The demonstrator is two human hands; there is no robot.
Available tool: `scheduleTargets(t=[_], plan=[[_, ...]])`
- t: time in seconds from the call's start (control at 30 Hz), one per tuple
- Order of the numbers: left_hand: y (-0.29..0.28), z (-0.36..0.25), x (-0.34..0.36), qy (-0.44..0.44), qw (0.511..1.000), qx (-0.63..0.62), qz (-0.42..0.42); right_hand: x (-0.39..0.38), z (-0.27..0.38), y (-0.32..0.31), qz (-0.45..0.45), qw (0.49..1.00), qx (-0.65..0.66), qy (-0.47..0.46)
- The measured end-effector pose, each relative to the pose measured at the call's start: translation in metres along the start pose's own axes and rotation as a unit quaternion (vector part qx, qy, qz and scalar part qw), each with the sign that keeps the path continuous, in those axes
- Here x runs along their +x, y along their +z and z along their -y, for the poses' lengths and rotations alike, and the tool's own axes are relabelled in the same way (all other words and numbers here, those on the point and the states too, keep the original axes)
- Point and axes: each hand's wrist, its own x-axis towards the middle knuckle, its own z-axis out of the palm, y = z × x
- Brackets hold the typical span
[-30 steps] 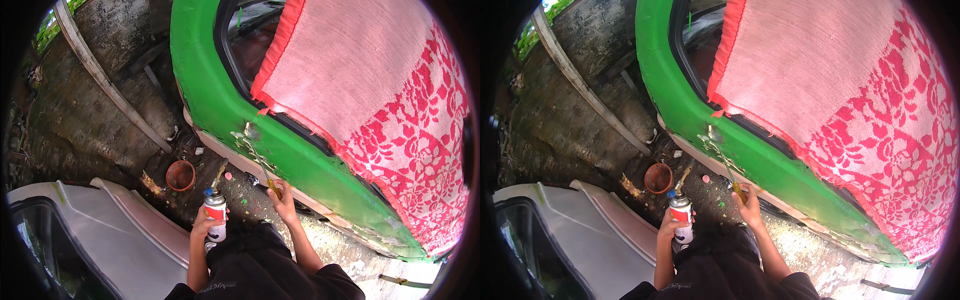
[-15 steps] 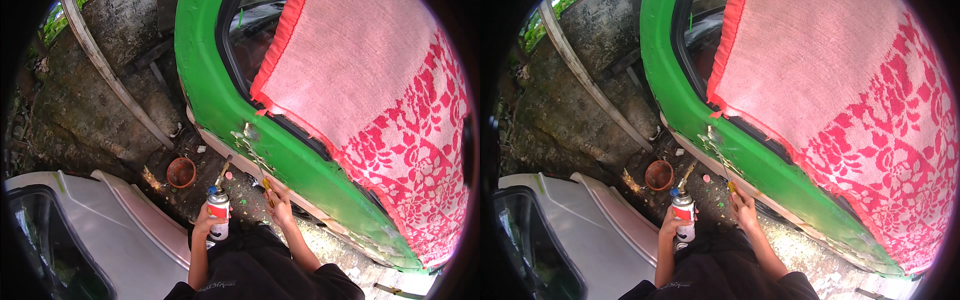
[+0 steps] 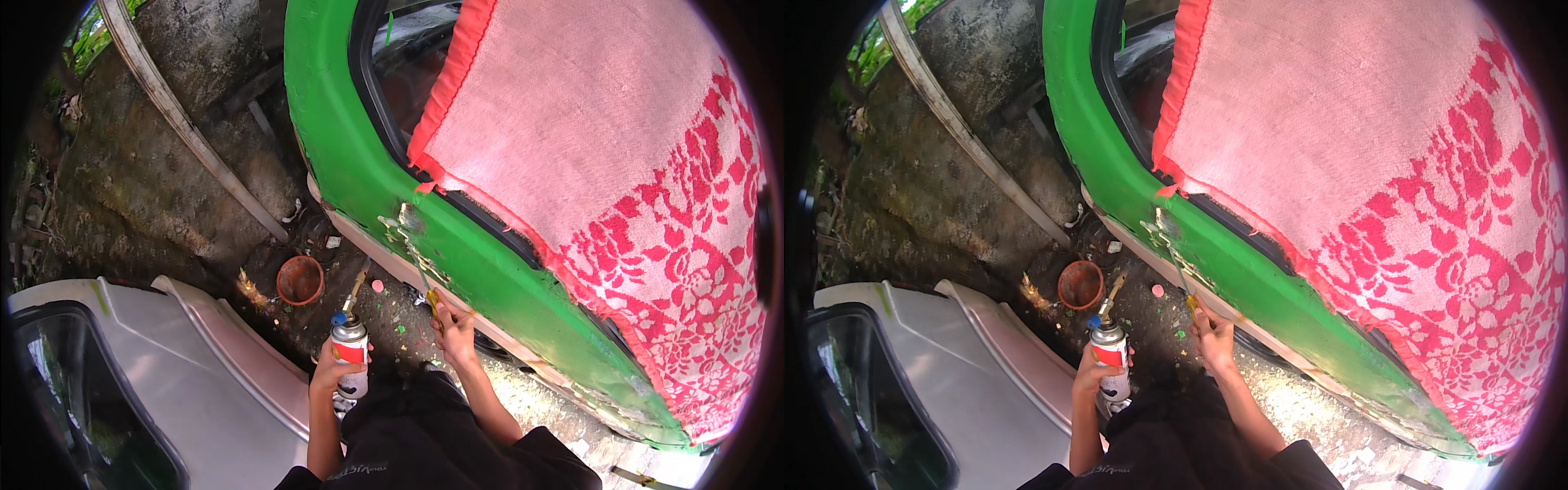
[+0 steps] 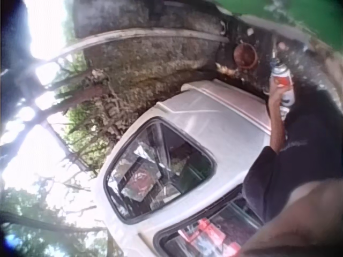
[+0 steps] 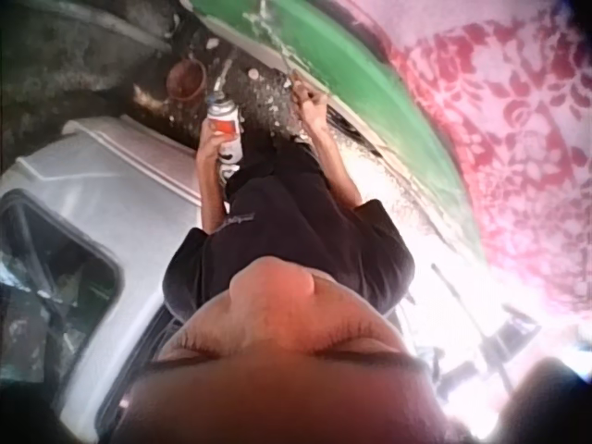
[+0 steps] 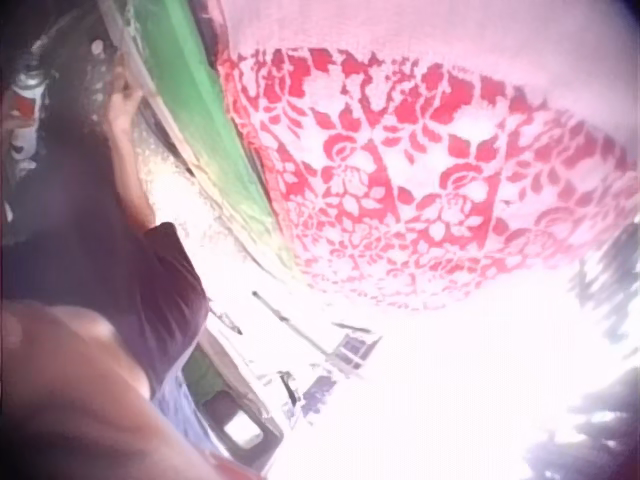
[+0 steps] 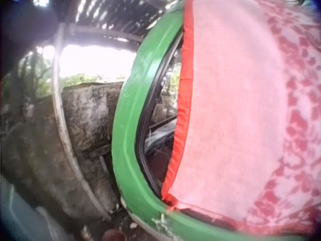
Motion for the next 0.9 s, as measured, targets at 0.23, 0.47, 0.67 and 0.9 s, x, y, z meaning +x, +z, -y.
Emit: scheduleTargets(t=[0.23, 0.47, 0.67, 0.9], plan=[[-0.002, 0.007, -0.016, -0.002, 1.0, -0.005, -0.03, 0.013, -0.005, 0.0, 0.021, 0.997, -0.046, -0.065], [0.006, 0.019, -0.026, 0.018, 0.998, -0.03, -0.053, 0.0, -0.004, -0.017, 0.023, 0.998, -0.031, -0.047], [0.019, 0.012, -0.018, 0.027, 0.998, -0.006, -0.065, -0.008, -0.003, -0.012, 0.012, 0.998, -0.046, -0.044], [0.021, 0.017, -0.001, 0.008, 1.0, -0.027, -0.003, -0.011, -0.008, -0.017, -0.003, 0.999, -0.035, -0.035]])
